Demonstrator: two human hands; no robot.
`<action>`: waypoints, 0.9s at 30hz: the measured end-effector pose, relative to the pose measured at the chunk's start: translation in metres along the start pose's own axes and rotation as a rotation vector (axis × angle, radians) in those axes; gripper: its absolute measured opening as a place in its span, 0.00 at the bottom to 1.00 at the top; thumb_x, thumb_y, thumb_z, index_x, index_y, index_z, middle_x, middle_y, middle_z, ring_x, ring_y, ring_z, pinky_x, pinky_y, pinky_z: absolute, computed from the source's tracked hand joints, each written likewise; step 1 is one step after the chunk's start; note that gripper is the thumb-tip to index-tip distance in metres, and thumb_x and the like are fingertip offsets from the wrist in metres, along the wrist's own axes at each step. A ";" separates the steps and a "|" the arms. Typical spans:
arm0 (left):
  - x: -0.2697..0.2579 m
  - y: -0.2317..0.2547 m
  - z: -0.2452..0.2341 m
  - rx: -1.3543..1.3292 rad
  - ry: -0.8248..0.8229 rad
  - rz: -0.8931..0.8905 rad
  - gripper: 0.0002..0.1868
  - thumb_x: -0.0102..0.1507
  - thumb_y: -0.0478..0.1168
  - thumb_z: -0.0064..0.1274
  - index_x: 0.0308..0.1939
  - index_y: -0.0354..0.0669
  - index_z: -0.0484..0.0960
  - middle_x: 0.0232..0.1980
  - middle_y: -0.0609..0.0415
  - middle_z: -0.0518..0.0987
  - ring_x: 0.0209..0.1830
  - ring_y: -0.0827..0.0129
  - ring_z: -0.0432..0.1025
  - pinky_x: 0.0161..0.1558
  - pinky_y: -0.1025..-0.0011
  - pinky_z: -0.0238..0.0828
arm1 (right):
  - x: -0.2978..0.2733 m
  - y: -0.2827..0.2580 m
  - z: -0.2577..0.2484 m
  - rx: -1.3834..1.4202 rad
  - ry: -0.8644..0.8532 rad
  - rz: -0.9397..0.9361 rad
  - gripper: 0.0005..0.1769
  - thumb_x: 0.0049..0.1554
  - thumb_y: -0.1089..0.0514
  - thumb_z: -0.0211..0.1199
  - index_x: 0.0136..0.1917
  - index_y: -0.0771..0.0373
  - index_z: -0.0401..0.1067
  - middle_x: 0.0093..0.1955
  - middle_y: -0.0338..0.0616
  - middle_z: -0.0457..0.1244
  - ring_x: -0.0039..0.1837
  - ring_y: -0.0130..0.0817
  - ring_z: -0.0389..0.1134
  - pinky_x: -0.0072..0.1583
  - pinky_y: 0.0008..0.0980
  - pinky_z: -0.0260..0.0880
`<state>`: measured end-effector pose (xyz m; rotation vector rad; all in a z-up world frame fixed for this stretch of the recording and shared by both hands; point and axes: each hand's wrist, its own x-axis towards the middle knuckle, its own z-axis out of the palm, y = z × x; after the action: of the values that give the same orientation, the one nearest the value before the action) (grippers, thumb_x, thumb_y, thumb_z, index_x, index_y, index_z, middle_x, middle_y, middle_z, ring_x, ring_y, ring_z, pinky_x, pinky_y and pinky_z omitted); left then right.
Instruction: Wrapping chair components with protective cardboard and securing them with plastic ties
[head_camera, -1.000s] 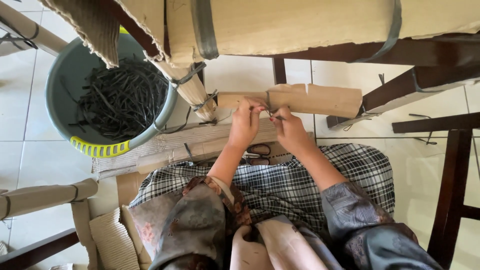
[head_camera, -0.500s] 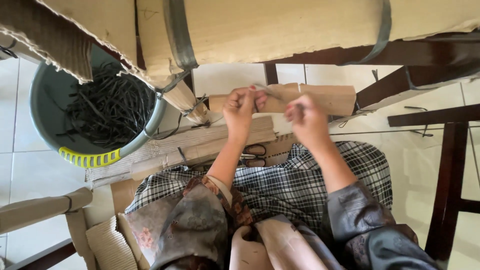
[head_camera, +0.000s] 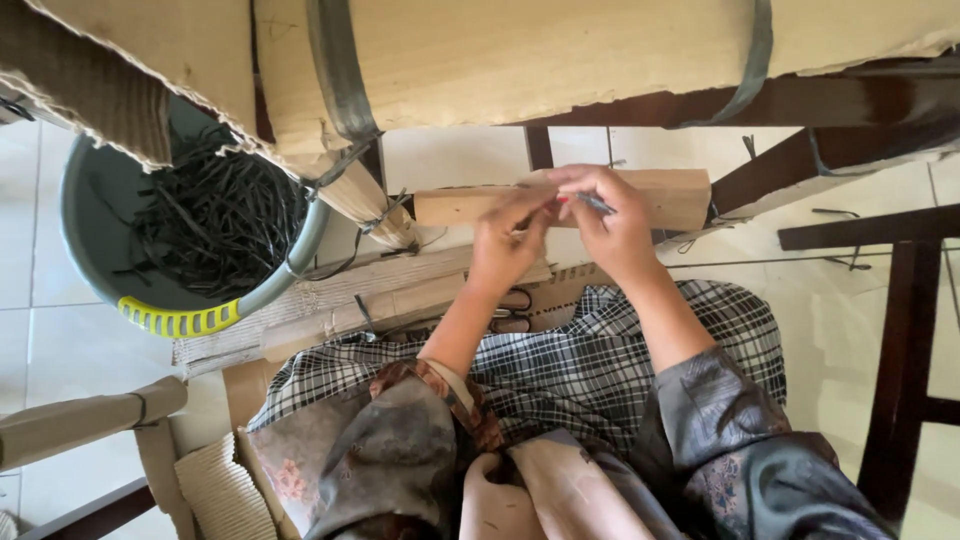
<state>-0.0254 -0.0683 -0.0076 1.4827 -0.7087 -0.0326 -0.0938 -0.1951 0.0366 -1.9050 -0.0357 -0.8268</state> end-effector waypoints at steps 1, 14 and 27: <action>0.000 0.000 -0.002 0.004 0.000 0.002 0.13 0.63 0.30 0.60 0.49 0.48 0.89 0.41 0.50 0.87 0.42 0.59 0.83 0.44 0.65 0.82 | 0.003 0.004 0.002 0.004 0.001 -0.003 0.05 0.63 0.74 0.60 0.48 0.67 0.72 0.52 0.53 0.71 0.38 0.38 0.73 0.42 0.34 0.74; -0.016 0.006 0.013 -0.207 0.298 -0.247 0.07 0.68 0.33 0.56 0.46 0.42 0.88 0.36 0.50 0.85 0.39 0.73 0.77 0.42 0.70 0.79 | 0.007 0.014 0.014 -0.120 -0.123 0.022 0.12 0.57 0.61 0.75 0.54 0.62 0.80 0.46 0.48 0.72 0.43 0.40 0.74 0.44 0.33 0.73; -0.016 0.058 -0.010 0.282 0.029 -0.142 0.38 0.62 0.29 0.56 0.72 0.33 0.51 0.41 0.50 0.83 0.40 0.54 0.82 0.44 0.58 0.83 | 0.013 0.006 0.015 -0.224 -0.170 0.066 0.06 0.54 0.66 0.75 0.45 0.59 0.83 0.44 0.45 0.72 0.47 0.48 0.74 0.48 0.39 0.74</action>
<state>-0.0569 -0.0447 0.0397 1.7989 -0.6003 -0.0200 -0.0737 -0.1897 0.0352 -2.1719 0.0160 -0.6446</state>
